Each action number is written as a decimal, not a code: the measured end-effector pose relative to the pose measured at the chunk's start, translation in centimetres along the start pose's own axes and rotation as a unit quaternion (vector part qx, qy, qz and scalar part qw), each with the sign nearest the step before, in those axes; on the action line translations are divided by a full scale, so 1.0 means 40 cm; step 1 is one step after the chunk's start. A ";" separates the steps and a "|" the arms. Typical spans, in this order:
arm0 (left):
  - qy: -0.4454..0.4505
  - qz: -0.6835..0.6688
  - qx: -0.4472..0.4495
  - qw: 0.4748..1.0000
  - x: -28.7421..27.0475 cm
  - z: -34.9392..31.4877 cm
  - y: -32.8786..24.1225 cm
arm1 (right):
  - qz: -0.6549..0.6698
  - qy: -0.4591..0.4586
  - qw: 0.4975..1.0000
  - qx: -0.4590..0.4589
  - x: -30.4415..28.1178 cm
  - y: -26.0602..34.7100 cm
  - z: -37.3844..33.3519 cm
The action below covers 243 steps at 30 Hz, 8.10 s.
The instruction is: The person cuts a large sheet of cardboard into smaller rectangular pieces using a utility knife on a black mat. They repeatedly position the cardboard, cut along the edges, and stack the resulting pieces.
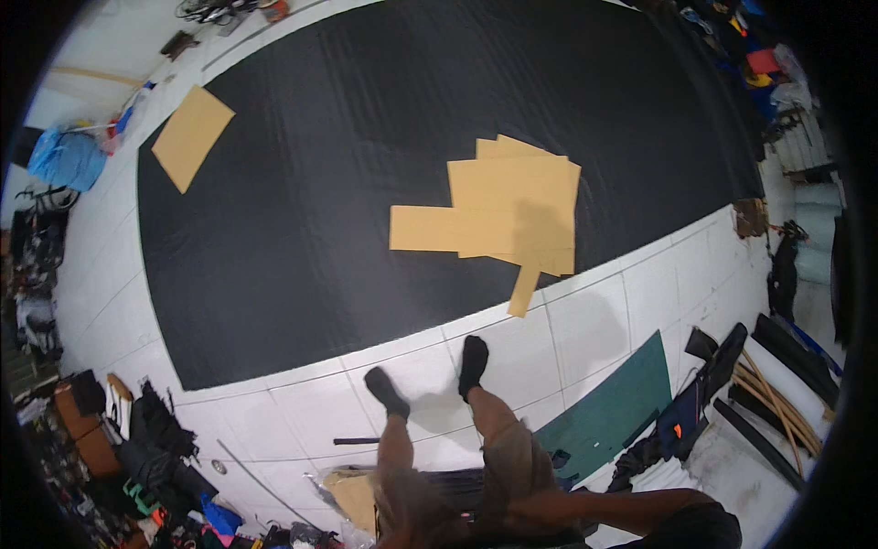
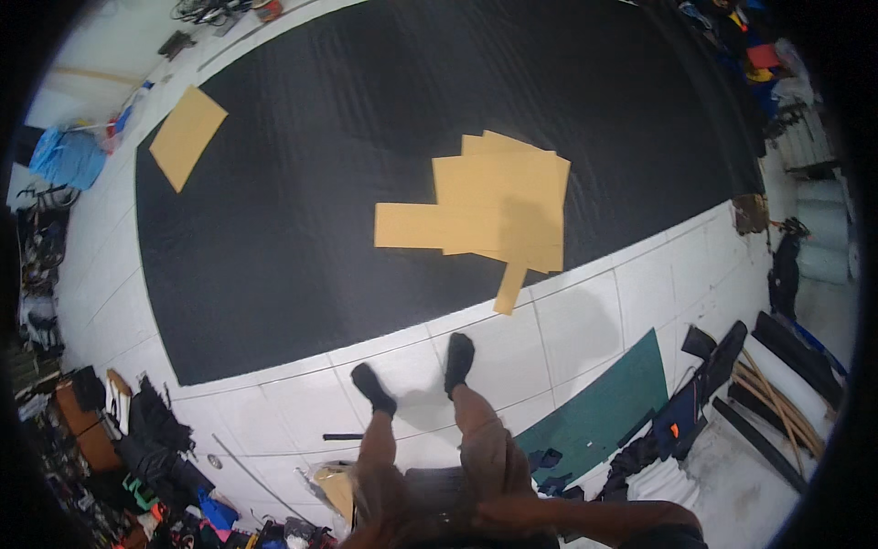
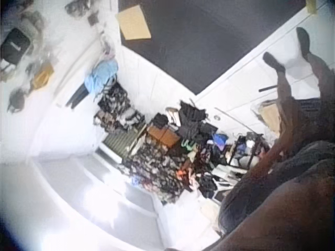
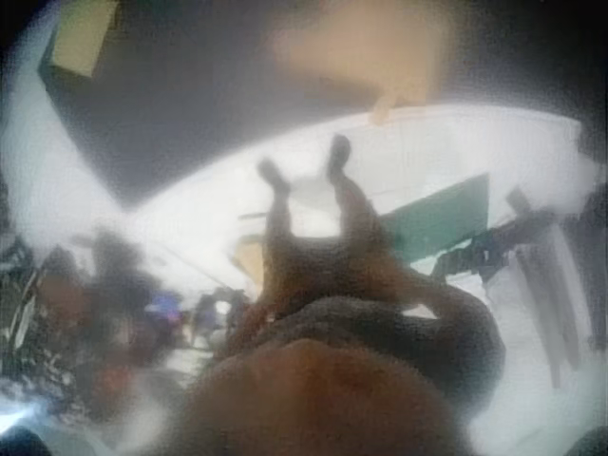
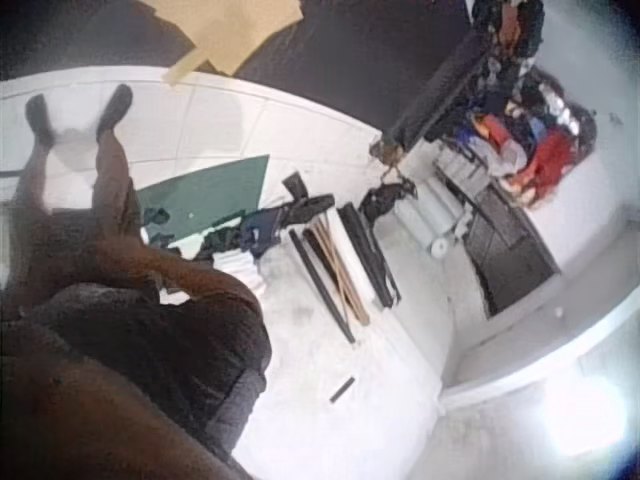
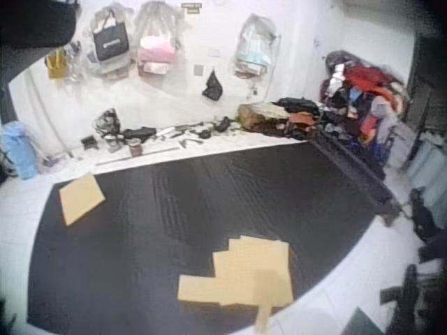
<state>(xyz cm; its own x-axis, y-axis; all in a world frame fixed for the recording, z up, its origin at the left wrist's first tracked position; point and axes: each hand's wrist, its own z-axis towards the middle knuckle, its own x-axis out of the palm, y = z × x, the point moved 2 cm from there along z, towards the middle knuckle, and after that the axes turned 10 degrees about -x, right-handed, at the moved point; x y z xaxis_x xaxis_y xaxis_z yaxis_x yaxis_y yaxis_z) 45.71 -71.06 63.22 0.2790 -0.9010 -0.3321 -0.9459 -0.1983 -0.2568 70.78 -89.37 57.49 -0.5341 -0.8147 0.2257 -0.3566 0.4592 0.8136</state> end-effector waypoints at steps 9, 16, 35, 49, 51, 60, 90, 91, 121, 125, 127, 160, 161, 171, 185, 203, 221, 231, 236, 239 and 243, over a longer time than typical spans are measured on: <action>-0.079 0.091 0.018 0.993 0.035 0.475 0.133 | 0.009 0.127 0.990 -0.053 -0.334 -0.238 0.426; -0.204 -0.066 0.092 0.972 0.075 0.882 0.282 | -0.365 -0.396 0.834 0.119 -1.145 -0.725 0.720; -0.180 0.169 0.118 0.962 0.005 1.036 0.169 | -0.374 -0.629 0.651 0.201 -1.347 -1.022 0.538; -0.116 0.233 0.131 0.957 0.044 1.099 0.172 | 0.186 -0.876 0.423 0.141 -1.348 -1.491 0.145; -0.106 0.227 0.136 0.958 0.035 1.128 0.181 | 0.232 -0.883 0.395 0.098 -1.378 -1.515 0.142; -0.112 0.245 0.112 0.956 0.042 1.128 0.128 | 0.385 -0.888 0.249 -0.034 -1.477 -1.436 0.156; -0.235 0.258 0.109 0.931 -0.324 1.647 0.630 | -0.489 -0.751 0.435 -0.086 -1.217 -0.433 0.440; -0.225 0.251 0.163 0.927 -0.267 1.664 0.608 | -0.497 -0.717 0.484 -0.067 -1.188 -0.512 0.491; -0.171 -0.133 0.071 0.974 -0.197 1.622 0.679 | -0.392 -0.700 0.582 0.135 -1.091 -0.991 0.679; -0.193 -0.158 0.060 0.967 -0.183 1.684 0.839 | -0.322 -0.724 0.564 0.231 -1.176 -1.043 0.611; -0.217 -0.106 0.029 0.970 -0.188 1.676 0.812 | -0.332 -0.726 0.563 0.215 -1.182 -1.025 0.586; -0.138 -0.162 0.036 0.976 -0.154 1.664 0.673 | -0.402 -0.621 0.673 0.001 -0.911 -0.989 0.873; -0.179 -0.056 0.061 0.980 -0.179 1.655 0.663 | -0.408 -0.621 0.669 0.017 -0.920 -0.996 0.859; -0.300 0.179 0.121 0.929 -0.224 1.548 0.736 | -0.291 -0.673 0.655 0.182 -0.956 -0.978 0.809; -0.268 0.143 0.080 0.949 -0.228 1.549 0.747 | -0.067 -0.738 0.633 0.226 -1.022 -1.066 0.822; -0.291 0.104 0.135 0.942 -0.258 1.555 0.800 | -0.067 -0.705 0.667 -0.232 -1.042 -0.742 0.905; -0.296 0.121 0.138 0.937 -0.252 1.529 0.815 | 0.130 -0.708 0.653 -0.236 -0.996 -0.802 0.920; -0.212 -0.032 0.149 0.965 -0.217 1.526 0.713 | 0.046 -0.629 0.749 -0.202 -0.891 -0.787 1.075; -0.158 -0.153 0.160 0.962 -0.217 1.517 0.677 | -0.270 -0.705 0.624 -0.201 -0.913 -0.653 0.986; -0.110 -0.214 0.088 0.967 -0.262 1.510 0.657 | -0.542 -0.624 0.519 -0.218 -0.925 -0.591 0.921; -0.056 -0.402 0.125 0.905 -0.298 1.554 0.694 | -0.659 -0.535 0.477 -0.227 -0.922 -0.520 0.920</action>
<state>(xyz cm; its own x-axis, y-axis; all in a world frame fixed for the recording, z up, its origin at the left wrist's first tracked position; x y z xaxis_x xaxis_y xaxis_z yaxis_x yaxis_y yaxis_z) 26.44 -41.84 3.63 0.8891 -0.4566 -0.0338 -0.3669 -0.6664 -0.6490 69.67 -55.86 12.51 -0.2467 0.4688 -0.8481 -0.8506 -0.5241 -0.0423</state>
